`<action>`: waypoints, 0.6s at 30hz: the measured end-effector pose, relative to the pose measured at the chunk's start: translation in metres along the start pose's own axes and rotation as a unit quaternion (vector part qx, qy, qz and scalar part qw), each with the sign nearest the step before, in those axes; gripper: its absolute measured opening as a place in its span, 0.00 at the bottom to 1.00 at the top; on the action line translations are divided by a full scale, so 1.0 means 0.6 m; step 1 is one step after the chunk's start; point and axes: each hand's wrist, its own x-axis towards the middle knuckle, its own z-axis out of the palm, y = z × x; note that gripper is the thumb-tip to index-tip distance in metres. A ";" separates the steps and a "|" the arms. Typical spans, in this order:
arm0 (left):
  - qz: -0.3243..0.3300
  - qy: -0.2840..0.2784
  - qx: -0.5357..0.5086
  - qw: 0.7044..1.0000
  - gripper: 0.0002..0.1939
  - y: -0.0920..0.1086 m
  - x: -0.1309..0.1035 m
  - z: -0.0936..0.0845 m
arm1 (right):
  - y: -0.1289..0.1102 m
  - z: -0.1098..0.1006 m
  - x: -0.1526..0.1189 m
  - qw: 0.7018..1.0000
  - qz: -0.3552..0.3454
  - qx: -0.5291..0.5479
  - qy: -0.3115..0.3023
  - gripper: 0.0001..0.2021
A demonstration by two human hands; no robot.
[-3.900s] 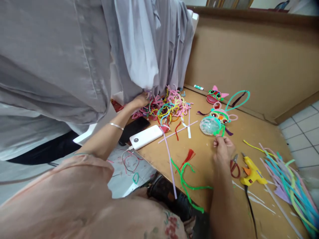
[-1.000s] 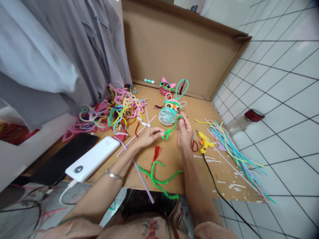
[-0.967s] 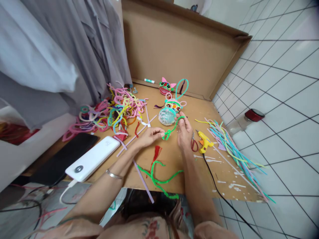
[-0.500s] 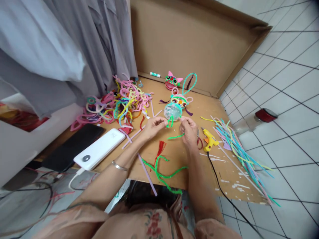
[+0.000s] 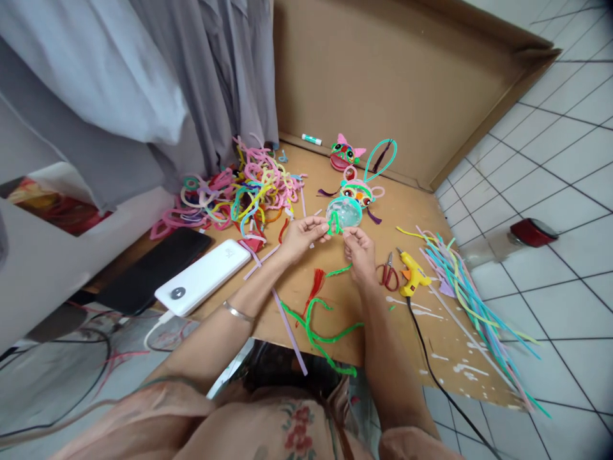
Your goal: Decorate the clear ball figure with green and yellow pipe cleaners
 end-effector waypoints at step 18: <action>-0.056 0.017 -0.061 0.996 0.31 -0.005 0.002 -0.002 | 0.009 0.017 -0.006 1.000 -0.002 -0.017 0.000 0.18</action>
